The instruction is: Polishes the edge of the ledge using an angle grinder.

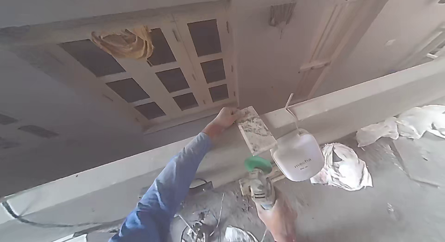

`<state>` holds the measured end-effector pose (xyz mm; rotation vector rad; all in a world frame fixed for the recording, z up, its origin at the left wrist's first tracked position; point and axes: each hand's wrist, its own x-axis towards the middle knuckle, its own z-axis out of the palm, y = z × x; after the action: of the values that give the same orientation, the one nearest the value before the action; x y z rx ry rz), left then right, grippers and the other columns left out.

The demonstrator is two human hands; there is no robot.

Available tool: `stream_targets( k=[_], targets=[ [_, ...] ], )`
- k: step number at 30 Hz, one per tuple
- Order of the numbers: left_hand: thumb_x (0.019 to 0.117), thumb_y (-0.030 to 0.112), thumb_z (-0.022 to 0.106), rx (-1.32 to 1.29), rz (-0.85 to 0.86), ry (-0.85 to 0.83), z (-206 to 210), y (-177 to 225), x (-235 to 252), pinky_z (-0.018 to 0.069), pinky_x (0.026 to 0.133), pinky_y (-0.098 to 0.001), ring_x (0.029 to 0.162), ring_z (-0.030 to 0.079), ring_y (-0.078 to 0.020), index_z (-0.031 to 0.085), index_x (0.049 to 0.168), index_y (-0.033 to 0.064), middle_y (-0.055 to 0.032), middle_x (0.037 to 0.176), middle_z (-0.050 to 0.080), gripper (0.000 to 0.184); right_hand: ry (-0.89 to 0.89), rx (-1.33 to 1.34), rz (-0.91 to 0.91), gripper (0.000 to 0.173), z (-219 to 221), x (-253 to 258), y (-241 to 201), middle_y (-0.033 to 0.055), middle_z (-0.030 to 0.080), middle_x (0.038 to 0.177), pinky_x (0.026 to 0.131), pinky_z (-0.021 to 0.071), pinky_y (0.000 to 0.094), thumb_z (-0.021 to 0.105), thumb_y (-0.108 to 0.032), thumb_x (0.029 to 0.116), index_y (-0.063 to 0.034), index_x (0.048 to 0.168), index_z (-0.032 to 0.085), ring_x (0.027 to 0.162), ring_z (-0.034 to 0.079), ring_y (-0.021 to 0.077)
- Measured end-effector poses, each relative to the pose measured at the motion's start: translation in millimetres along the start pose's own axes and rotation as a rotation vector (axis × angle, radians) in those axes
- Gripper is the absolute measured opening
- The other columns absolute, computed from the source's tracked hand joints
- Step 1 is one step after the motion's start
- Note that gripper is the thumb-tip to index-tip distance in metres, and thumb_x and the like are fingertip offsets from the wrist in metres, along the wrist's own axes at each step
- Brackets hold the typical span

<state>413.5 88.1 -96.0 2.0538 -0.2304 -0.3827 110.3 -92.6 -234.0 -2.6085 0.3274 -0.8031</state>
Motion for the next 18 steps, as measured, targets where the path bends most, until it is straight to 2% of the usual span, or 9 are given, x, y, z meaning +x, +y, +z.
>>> stream_targets(
  k=[4,6,11,16,18],
  targets=[
    [0.1026,0.029,0.063,-0.048,0.005,0.001,-1,1,-2,0.0570,0.079,-0.0359,0.081,0.068,-0.0142,0.072,0.109,0.0030,-0.0089,0.090,0.071,0.028,0.041,0.017,-0.019,0.072,4,6,0,0.0141,0.076,0.087,0.058,0.0577,0.0485,0.076,-0.058,0.0575,-0.0005,0.101,0.072,0.072,0.074,0.0304],
    [0.1026,0.027,0.063,-0.051,-0.006,0.001,0,2,-3,0.0557,0.078,-0.0353,0.079,0.066,-0.0140,0.071,0.109,0.0020,-0.0088,0.090,0.070,0.027,0.062,0.042,-0.032,0.074,6,10,0,0.0155,0.076,0.089,0.060,0.0586,0.0498,0.077,-0.057,0.0581,0.0010,0.103,0.072,0.075,0.074,0.0318],
    [0.1029,0.027,0.062,-0.028,-0.013,-0.006,-2,1,1,0.0556,0.078,-0.0348,0.080,0.065,-0.0131,0.071,0.108,0.0021,-0.0082,0.090,0.070,0.027,0.037,0.031,-0.017,0.070,7,11,4,0.0146,0.076,0.092,0.062,0.0593,0.0500,0.076,-0.056,0.0579,-0.0009,0.102,0.073,0.078,0.075,0.0318],
    [0.1024,0.027,0.063,-0.021,-0.017,-0.007,-1,4,-2,0.0560,0.082,-0.0373,0.085,0.067,-0.0154,0.071,0.112,0.0023,-0.0103,0.095,0.071,0.028,0.078,0.018,-0.024,0.070,3,5,10,0.0146,0.076,0.090,0.066,0.0597,0.0479,0.074,-0.058,0.0603,0.0001,0.099,0.072,0.078,0.074,0.0303],
    [0.1024,0.024,0.063,-0.019,-0.044,0.002,-1,4,-4,0.0558,0.083,-0.0382,0.086,0.067,-0.0166,0.070,0.115,0.0027,-0.0110,0.098,0.071,0.025,0.113,0.028,-0.029,0.071,4,6,8,0.0154,0.076,0.090,0.064,0.0597,0.0478,0.074,-0.058,0.0606,0.0010,0.100,0.072,0.077,0.075,0.0301]
  ],
)
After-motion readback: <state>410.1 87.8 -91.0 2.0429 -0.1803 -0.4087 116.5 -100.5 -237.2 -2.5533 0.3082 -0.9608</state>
